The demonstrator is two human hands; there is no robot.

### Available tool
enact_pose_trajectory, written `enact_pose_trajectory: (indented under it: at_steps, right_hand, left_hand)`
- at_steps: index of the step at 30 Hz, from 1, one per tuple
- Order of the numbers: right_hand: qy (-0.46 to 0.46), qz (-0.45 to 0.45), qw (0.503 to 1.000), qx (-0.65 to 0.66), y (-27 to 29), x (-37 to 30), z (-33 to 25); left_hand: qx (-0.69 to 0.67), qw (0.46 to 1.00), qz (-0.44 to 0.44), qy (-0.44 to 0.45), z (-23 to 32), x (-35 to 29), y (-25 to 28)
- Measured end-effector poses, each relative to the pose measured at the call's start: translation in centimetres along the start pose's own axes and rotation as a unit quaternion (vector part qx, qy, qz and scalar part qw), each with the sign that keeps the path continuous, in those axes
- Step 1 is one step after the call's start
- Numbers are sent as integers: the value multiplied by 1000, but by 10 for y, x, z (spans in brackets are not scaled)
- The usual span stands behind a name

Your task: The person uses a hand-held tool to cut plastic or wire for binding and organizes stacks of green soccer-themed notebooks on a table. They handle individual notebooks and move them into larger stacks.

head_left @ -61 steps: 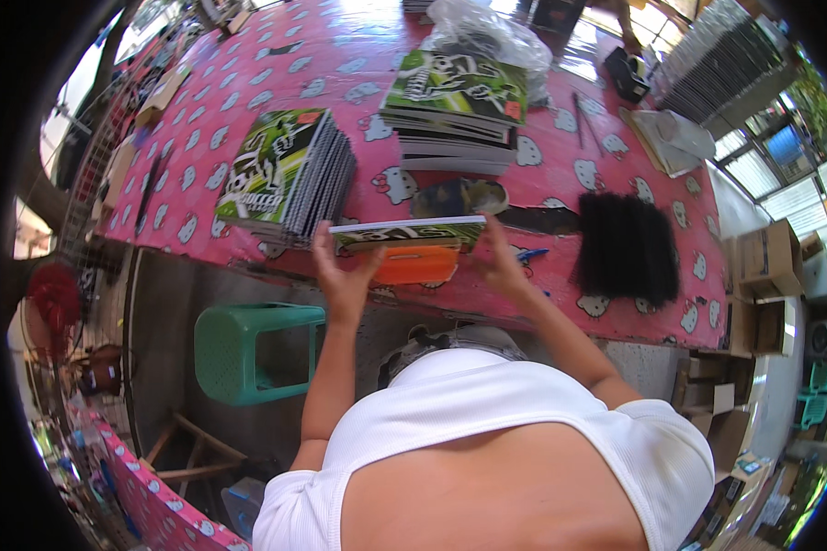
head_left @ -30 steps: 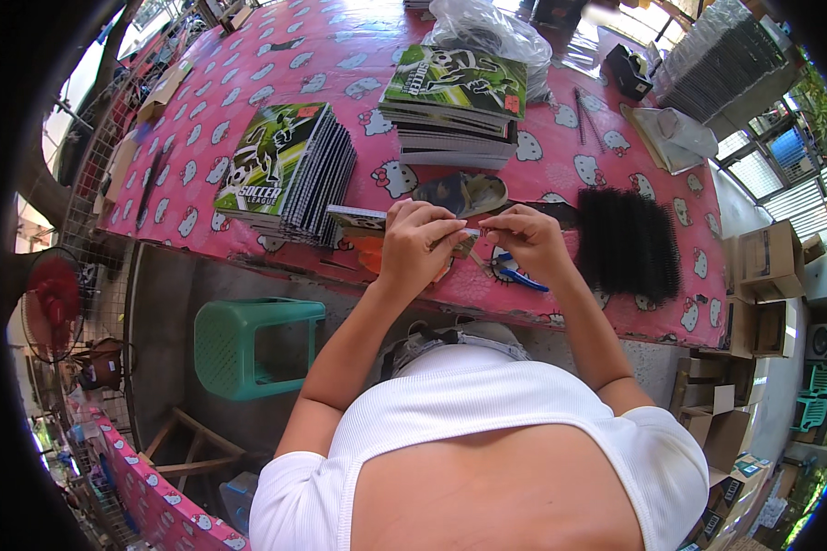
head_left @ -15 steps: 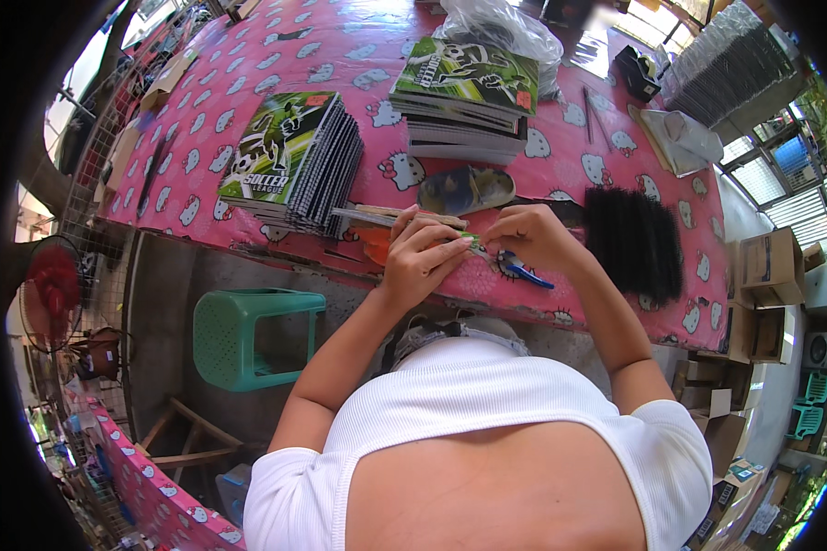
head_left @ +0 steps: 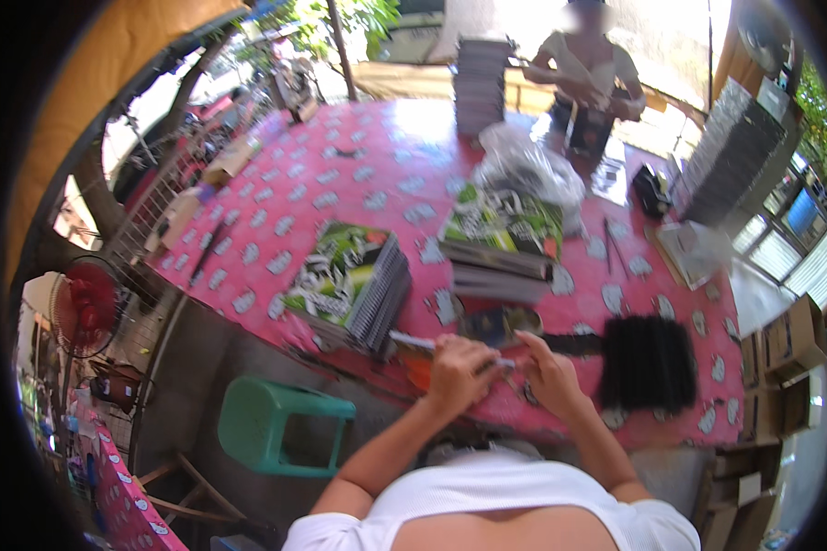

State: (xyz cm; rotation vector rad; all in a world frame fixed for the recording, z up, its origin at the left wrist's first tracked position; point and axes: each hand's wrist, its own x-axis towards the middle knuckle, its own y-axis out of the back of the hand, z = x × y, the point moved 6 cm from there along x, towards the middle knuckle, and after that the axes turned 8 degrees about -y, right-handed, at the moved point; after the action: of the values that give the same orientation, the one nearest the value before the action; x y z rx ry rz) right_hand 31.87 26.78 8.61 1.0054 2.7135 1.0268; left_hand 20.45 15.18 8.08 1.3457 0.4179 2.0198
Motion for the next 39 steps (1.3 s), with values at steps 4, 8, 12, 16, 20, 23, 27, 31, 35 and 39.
enact_pose_trajectory:
  at_steps: [4,8,12,16,20,23,27,31,35,39]
  right_hand:
    - [69,32,993,-93,4,-2,-21]
    - [79,20,992,-97,-1,3,-18]
    - [86,2,991,-103,-5,6,-13]
    - [42,62,994,-83,11,7,-37]
    - [64,-2,992,-107,-4,5,-19]
    - [51,-5,994,-100,-2,4,-26]
    - [72,24,990,-116,-3,4,-32]
    - [77,7,993,-90,-12,2,-19]
    - [56,8,996,-64,-10,2,-24]
    - [100,34,990,-92,-14,2,-26]
  left_hand:
    - [2,1000,-5,5,3,1,3]
    - [-7,1000,-5,6,-2,-1,2]
    - [-12,1000,-4,12,-4,-1,0]
    - [-4,1000,9,8,-4,-2,0]
    - [-3,1000,10,2,-6,-4,-2]
    - [-2,1000,6,-5,-5,-3,0]
    - [0,1000,7,-7,-7,-4,0]
    - [2,1000,5,-1,-3,-3,0]
    - [3,1000,-1,2,-2,-6,1]
    - [-11,999,-2,31,-5,-7,2]
